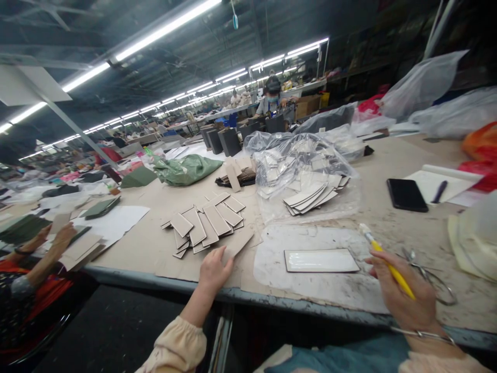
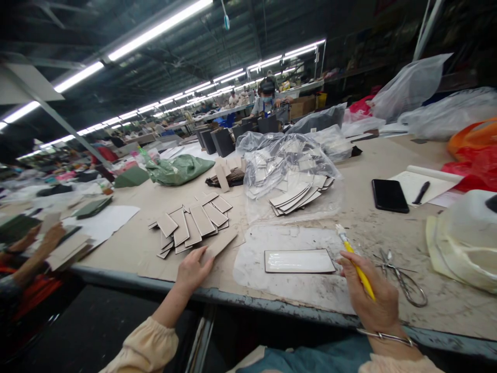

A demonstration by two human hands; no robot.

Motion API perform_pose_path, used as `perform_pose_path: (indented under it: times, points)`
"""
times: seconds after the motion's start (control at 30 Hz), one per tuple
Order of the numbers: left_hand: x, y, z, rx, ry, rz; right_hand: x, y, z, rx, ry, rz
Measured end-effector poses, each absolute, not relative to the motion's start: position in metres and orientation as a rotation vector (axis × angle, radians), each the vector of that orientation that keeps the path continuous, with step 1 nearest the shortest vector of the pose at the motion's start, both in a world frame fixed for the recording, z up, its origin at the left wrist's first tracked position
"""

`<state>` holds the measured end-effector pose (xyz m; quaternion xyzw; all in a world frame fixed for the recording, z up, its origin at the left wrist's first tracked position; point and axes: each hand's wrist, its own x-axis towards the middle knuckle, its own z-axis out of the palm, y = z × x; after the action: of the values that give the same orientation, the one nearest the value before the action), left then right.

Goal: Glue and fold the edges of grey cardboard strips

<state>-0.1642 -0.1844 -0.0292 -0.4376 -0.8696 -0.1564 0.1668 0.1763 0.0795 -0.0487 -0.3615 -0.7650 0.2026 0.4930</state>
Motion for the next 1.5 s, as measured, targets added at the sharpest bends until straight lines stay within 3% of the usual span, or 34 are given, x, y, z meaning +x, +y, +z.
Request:
perform_pose_path:
  times: [0.13,0.7,1.0,1.17,1.37,1.5]
  points:
    - [-0.163,-0.194,-0.033,-1.247,-2.502,-0.583,0.171,0.076,-0.048,-0.867,-1.869,0.575]
    - [-0.153,-0.181,-0.021,-1.168,-2.857,-0.163,0.170,0.076,-0.052,-0.773,-1.980,0.471]
    - [-0.157,-0.187,-0.011,-1.072,-2.716,-0.793,0.169,0.076,-0.051,-0.778,-1.997,0.501]
    - [-0.127,-0.174,-0.003,-1.457,-2.411,-1.186,0.161,0.069,-0.051,-0.746,-1.951,0.643]
    - [-0.075,-0.128,-0.009,-2.028,-2.095,-1.256,0.148,0.054,-0.042,-0.720,-1.814,1.175]
    - [-0.054,-0.096,-0.014,-2.230,-2.006,-1.274,0.148,0.052,-0.037,-0.816,-1.713,1.307]
